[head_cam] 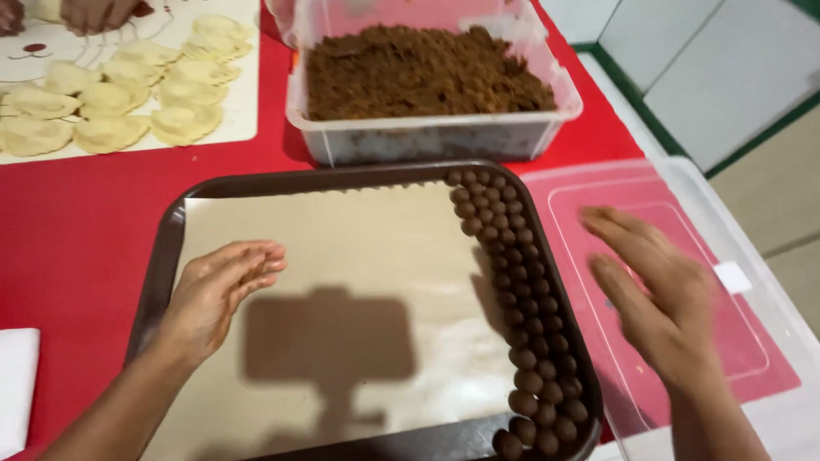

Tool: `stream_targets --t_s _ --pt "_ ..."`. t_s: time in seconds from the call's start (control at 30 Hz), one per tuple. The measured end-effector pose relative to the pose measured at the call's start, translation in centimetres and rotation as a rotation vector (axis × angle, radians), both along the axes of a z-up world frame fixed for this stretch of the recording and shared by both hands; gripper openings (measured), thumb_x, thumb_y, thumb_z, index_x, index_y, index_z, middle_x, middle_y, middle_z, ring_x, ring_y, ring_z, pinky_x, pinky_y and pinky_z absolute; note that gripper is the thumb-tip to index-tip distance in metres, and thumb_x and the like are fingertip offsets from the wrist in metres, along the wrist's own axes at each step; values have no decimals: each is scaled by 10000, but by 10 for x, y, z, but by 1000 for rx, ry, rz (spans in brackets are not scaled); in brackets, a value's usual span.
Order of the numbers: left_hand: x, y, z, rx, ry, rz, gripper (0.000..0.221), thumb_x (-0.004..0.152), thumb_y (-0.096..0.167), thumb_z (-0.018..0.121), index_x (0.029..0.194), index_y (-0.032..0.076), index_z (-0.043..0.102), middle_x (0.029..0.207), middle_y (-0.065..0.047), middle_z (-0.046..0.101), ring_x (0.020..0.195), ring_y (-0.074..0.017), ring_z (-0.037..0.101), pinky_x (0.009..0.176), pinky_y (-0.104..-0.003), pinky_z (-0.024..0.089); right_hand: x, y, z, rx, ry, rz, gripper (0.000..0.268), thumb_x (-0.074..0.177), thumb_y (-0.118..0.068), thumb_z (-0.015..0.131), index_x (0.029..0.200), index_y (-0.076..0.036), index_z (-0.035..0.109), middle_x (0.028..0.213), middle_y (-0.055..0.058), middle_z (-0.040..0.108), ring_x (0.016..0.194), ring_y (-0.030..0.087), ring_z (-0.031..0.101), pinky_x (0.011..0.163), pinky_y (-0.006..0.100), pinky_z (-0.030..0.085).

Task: Rolling small portions of food filling into uniform spheres and arranging them in rows on a tray.

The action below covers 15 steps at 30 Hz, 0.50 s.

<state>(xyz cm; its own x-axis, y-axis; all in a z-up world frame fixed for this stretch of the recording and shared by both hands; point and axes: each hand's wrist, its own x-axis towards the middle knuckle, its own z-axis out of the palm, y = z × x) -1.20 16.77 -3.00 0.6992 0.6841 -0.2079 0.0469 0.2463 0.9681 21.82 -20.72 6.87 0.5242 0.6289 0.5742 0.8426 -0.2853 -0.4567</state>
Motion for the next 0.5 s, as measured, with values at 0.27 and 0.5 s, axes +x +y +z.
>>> stream_targets --t_s 0.27,0.5 --pt "-24 27 1 -105 -192 98 362 899 27 550 1198 -155 642 1203 -292 723 1087 -363 710 916 -417 554 112 200 -24 -144 139 294 322 972 -180 582 1206 -11 724 1246 145 730 1150 257 674 1024 360 465" --pt "-26 41 -45 236 -264 129 257 867 28 690 1115 11 754 1197 -134 794 997 -208 755 868 -307 553 114 327 -11 -551 352 124 414 849 -410 624 1154 -195 806 1222 -25 774 1137 114 672 962 261 467"
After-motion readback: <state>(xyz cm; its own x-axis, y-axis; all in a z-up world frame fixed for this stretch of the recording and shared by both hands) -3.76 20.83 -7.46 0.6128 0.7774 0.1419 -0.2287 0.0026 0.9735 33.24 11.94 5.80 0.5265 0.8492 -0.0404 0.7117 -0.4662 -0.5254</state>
